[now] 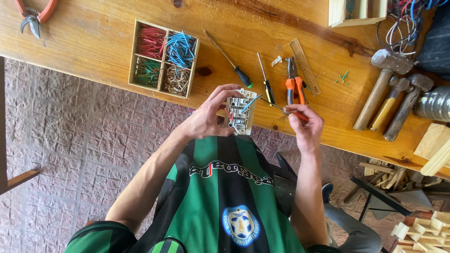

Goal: The person assembles an electrical component by inserting colored wires into a terminal block and securing them with a screwdriver. They repeatedly select wires from a compartmentalized box, insert them into the block, and tighten the screws to hold the wires in place.

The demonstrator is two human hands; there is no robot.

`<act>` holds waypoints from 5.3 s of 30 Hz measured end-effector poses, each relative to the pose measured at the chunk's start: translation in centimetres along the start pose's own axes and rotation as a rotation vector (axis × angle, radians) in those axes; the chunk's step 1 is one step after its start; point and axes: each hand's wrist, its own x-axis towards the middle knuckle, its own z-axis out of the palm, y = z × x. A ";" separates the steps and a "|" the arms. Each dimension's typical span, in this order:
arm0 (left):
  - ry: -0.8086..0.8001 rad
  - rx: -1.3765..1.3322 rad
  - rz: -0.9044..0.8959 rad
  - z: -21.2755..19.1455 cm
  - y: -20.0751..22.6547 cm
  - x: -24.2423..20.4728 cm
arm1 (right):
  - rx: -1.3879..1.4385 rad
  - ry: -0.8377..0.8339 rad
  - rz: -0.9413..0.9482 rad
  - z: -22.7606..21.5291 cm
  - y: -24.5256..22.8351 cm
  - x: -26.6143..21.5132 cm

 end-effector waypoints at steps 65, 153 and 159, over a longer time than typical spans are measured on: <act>-0.012 0.196 0.100 -4.1 8.0 0.0 | 0.086 -0.055 -0.255 3.6 -10.1 2.1; -0.167 0.250 0.089 -13.2 9.5 -0.1 | -0.134 0.153 -0.143 12.6 -14.5 -0.7; -0.113 0.266 0.093 -13.7 5.1 -0.5 | 0.197 0.335 0.155 13.6 -3.5 1.1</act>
